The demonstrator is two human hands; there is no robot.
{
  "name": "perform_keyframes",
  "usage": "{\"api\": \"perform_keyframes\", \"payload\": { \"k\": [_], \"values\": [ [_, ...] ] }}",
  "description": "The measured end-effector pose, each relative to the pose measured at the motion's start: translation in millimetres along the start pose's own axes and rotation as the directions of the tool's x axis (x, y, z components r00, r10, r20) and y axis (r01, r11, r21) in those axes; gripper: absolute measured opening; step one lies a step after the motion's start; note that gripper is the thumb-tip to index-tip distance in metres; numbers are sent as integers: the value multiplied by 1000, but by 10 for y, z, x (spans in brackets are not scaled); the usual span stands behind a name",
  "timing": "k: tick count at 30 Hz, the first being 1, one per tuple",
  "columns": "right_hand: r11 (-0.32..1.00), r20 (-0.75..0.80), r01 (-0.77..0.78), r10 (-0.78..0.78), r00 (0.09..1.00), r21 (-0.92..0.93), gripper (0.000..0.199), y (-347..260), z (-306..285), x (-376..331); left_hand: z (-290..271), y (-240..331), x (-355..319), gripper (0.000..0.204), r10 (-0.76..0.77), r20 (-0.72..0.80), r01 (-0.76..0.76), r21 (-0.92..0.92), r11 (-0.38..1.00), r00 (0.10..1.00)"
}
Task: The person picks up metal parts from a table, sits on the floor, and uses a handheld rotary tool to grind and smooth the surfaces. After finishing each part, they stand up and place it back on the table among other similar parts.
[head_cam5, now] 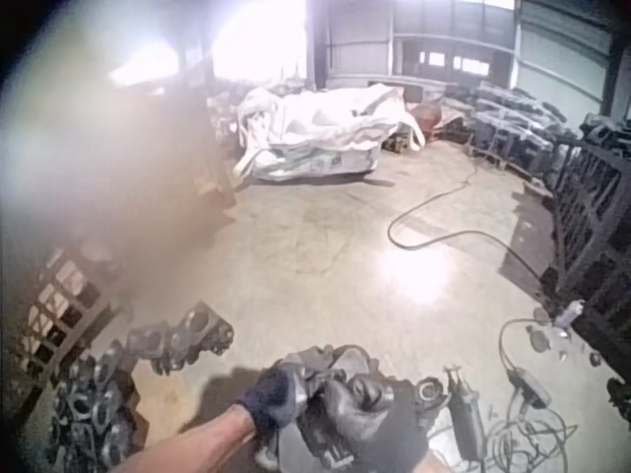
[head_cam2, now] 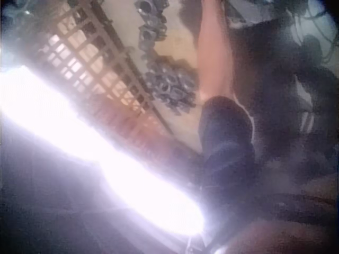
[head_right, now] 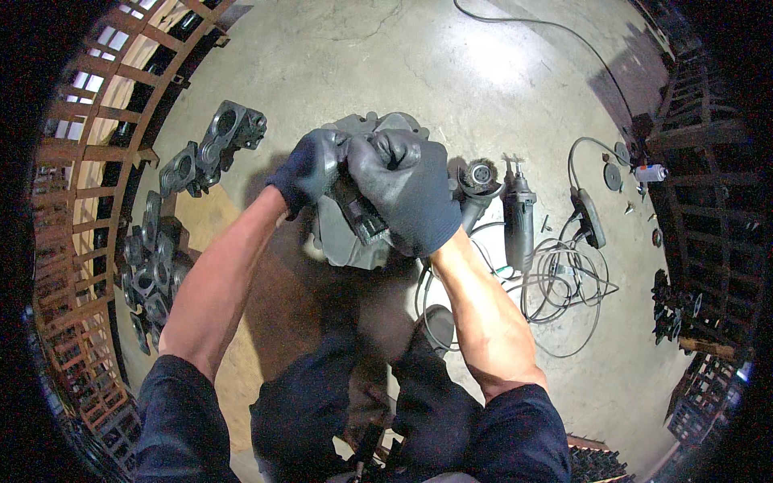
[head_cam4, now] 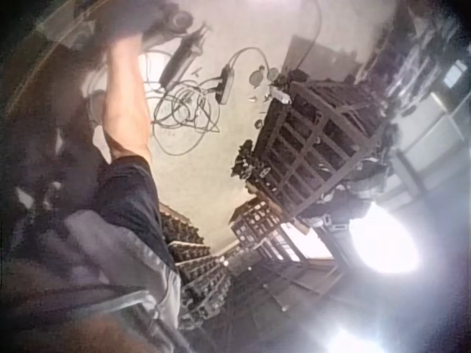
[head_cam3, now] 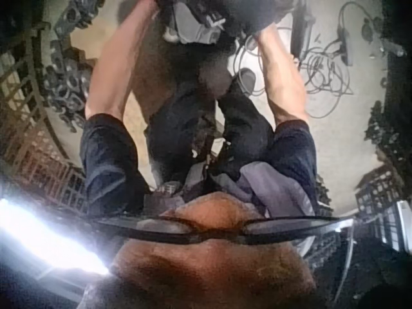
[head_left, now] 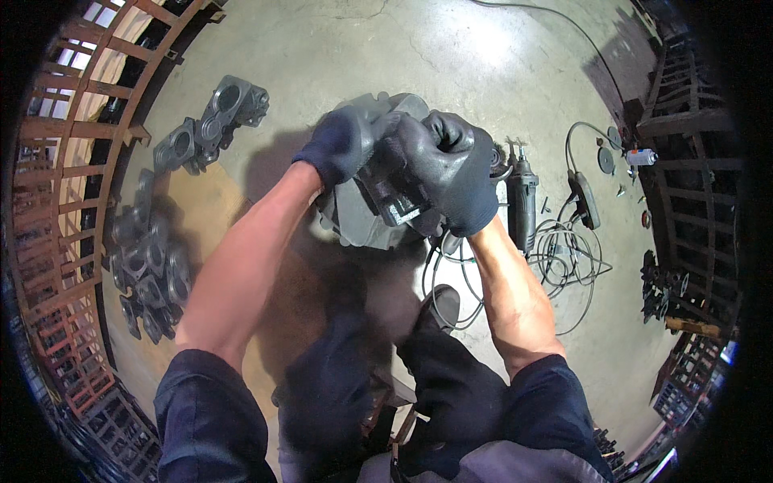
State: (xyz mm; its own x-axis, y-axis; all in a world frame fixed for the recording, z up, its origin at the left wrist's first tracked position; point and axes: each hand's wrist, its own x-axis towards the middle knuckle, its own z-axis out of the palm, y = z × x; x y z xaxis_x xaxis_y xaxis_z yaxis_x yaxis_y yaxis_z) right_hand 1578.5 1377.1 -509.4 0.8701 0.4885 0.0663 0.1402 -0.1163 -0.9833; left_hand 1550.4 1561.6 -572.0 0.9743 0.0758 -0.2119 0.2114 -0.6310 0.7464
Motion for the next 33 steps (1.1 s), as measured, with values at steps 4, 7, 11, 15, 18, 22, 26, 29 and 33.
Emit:
{"api": "perform_keyframes", "payload": {
  "k": [4,7,11,15,18,22,26,29,33],
  "values": [
    [999,19,16,-17,1000,41,36,93,-16,30,-5,30,-6,47,-34,0,34,0,999,999],
    [999,-18,1,0,1000,53,36,45,27,-3,34,-99,-4,44,57,-62,-57,-9,998,996],
    [1000,-190,14,-13,982,5,37,173,130,-43,27,59,6,41,12,-48,-7,106,994,999],
    [1000,-198,8,-6,980,9,39,185,122,-36,54,24,0,27,62,-122,-57,41,997,991],
    [998,-42,-48,49,998,28,36,119,49,9,51,-18,-21,42,114,-150,-115,4,993,982],
    [997,296,-78,80,952,-19,31,27,-155,124,18,59,-57,45,79,-116,-100,-192,976,990],
    [992,329,-110,126,936,-68,25,15,-182,105,11,38,-4,44,126,-124,-140,-110,984,984],
    [996,256,-85,79,964,12,27,-46,-181,66,-32,154,-35,42,52,-31,-54,-73,996,998],
    [999,325,-38,45,945,-28,26,-28,-166,85,147,-243,20,41,106,-109,-118,-111,987,988]
  ]
}}
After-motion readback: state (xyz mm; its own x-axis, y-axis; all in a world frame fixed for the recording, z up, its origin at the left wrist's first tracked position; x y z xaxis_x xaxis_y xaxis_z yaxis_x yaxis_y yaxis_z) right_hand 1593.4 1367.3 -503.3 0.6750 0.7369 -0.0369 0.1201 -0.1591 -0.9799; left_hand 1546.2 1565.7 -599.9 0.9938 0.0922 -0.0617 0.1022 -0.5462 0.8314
